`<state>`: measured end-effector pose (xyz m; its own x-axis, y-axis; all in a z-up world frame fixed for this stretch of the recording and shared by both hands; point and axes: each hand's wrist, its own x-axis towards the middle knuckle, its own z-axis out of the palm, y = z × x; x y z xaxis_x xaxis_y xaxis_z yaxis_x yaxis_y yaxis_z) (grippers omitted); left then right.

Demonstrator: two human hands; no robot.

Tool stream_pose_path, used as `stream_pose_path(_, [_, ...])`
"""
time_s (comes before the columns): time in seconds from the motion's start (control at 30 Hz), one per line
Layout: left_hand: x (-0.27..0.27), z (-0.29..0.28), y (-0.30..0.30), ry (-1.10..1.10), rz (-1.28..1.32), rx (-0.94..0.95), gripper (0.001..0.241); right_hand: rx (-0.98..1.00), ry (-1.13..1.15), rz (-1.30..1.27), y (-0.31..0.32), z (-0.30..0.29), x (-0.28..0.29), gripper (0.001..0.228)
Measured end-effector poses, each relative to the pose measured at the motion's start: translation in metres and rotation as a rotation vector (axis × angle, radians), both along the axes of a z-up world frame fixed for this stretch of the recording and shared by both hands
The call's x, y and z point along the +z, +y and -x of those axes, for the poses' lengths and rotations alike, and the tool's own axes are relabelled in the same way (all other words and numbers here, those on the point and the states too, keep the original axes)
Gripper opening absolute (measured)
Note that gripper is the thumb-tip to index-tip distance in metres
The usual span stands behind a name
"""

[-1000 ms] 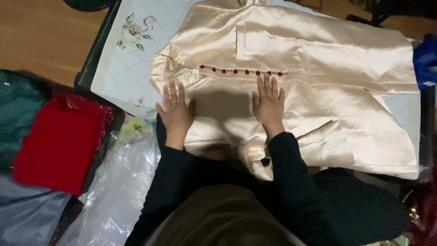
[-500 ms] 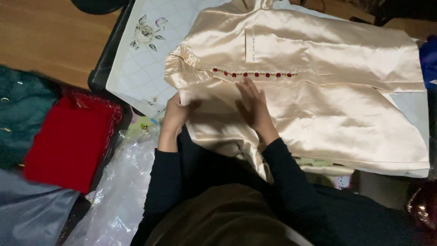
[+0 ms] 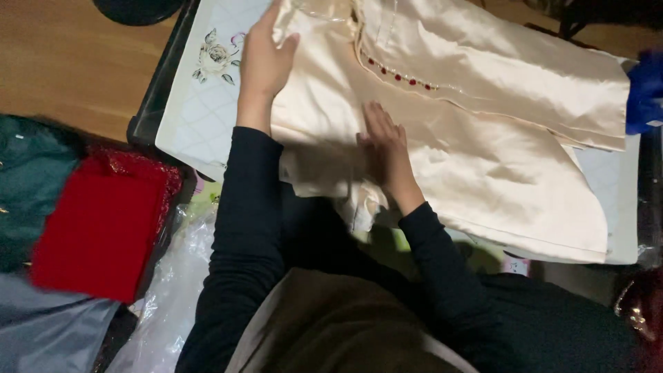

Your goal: Folding a light-colored shiny garment on a flat surface

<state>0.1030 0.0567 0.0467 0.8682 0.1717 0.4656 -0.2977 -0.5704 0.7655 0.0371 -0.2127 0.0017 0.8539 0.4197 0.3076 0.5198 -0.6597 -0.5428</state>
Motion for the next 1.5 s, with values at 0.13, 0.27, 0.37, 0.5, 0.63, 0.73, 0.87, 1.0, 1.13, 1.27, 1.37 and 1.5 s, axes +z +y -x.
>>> stream_pose_path(0.13, [-0.047, 0.016, -0.008, 0.205, -0.284, 0.429, 0.081, -0.004, -0.039, 0.314, 0.002, -0.014, -0.057, 0.072])
stream_pose_path(0.27, [-0.122, 0.029, -0.072, -0.445, -0.425, 0.269, 0.044, -0.116, -0.226, 0.771, 0.012, -0.022, -0.097, 0.071])
stream_pose_path(0.37, [-0.144, 0.037, -0.133, 0.283, -0.118, -0.233, 0.055, 0.019, -0.159, 0.632, 0.008, -0.035, -0.076, 0.051])
stream_pose_path(0.5, [-0.16, 0.036, -0.139, 0.334, -0.606, -0.154, 0.057, -0.076, 0.04, 0.882, -0.031, -0.035, -0.064, 0.061])
stream_pose_path(0.63, [-0.114, 0.04, -0.103, 0.583, -0.798, 0.055, 0.058, -0.299, 0.179, 0.542, -0.103, -0.039, -0.068, 0.06])
stream_pose_path(0.73, [-0.082, 0.042, -0.093, 0.87, -0.725, 0.097, 0.061, -0.463, 0.227, 0.489, -0.147, -0.044, -0.071, 0.063])
stream_pose_path(0.87, [-0.199, 0.008, -0.143, 0.411, -0.866, 0.218, 0.058, -0.553, 0.205, 0.27, -0.141, -0.041, -0.073, 0.066])
stream_pose_path(1.0, [-0.157, 0.017, -0.249, 0.064, -0.684, -0.288, 0.043, -0.365, 0.217, 0.211, -0.103, -0.023, -0.052, 0.063])
stream_pose_path(1.13, [-0.185, 0.029, -0.255, -0.136, -0.718, -0.184, 0.045, -0.257, 0.245, 0.205, -0.137, -0.02, -0.052, 0.06])
stream_pose_path(1.27, [-0.137, 0.025, -0.233, 0.452, -0.885, -0.215, 0.067, -0.285, 0.195, 0.446, -0.192, -0.021, -0.053, 0.059])
stream_pose_path(1.37, [-0.08, 0.026, -0.212, 0.748, -0.765, -0.129, 0.067, -0.28, 0.252, 0.577, -0.24, -0.011, -0.041, 0.063])
stream_pose_path(1.5, [-0.104, 0.024, -0.2, 0.792, -0.716, 0.019, 0.068, -0.334, 0.356, 0.662, -0.281, 0.002, -0.038, 0.067])
